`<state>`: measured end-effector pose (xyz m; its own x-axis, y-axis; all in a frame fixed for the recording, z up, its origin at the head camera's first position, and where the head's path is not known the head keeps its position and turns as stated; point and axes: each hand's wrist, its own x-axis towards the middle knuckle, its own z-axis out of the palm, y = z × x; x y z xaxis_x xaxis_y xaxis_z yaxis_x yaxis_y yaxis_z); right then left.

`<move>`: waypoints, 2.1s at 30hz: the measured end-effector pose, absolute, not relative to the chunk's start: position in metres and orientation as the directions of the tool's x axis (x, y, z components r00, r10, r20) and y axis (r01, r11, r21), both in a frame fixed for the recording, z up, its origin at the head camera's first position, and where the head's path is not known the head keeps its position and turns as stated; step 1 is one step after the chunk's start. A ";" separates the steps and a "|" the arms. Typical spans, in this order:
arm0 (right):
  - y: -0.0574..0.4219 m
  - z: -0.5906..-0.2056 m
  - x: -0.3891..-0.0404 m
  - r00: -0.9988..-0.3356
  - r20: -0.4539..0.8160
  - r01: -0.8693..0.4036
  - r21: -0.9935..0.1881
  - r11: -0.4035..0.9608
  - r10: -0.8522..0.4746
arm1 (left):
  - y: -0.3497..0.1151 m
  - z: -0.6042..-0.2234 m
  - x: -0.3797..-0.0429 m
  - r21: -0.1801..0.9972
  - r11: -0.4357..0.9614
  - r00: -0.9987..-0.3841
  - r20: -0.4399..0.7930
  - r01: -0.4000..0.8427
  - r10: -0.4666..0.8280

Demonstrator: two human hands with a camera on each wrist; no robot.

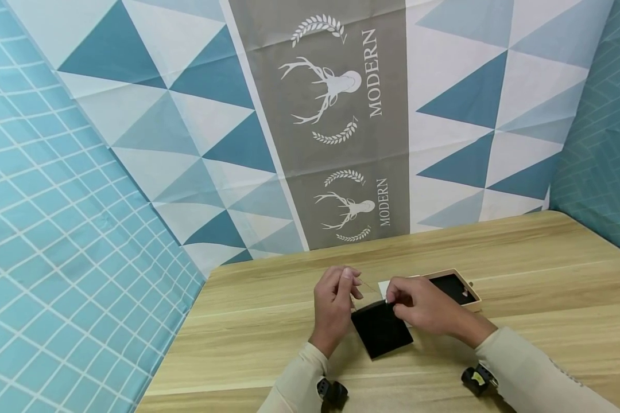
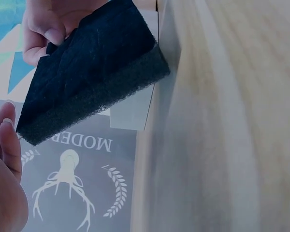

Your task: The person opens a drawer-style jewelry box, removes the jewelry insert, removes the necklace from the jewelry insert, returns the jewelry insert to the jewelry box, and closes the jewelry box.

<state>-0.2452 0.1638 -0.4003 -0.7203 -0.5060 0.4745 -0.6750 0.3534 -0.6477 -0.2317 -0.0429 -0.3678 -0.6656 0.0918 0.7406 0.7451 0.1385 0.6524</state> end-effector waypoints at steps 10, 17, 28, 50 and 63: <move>0.164 -0.400 -0.245 -0.716 0.476 -0.677 -0.652 0.343 -0.510 | -0.045 -0.365 -0.234 0.644 0.166 -0.659 0.750 0.747 0.055; 0.163 -0.400 -0.244 -0.711 0.474 -0.677 -0.661 0.324 -0.519 | -0.049 -0.364 -0.236 0.647 0.198 -0.664 0.748 0.736 0.026; 0.162 -0.400 -0.244 -0.716 0.459 -0.668 -0.668 0.327 -0.526 | -0.053 -0.361 -0.237 0.653 0.201 -0.668 0.744 0.730 0.007; 0.162 -0.399 -0.241 -0.718 0.455 -0.667 -0.666 0.335 -0.526 | -0.071 -0.377 -0.261 0.652 0.173 -0.661 0.750 0.738 -0.005; 0.163 -0.401 -0.242 -0.713 0.468 -0.678 -0.651 0.341 -0.522 | -0.077 -0.377 -0.265 0.694 0.183 -0.700 0.713 0.697 -0.035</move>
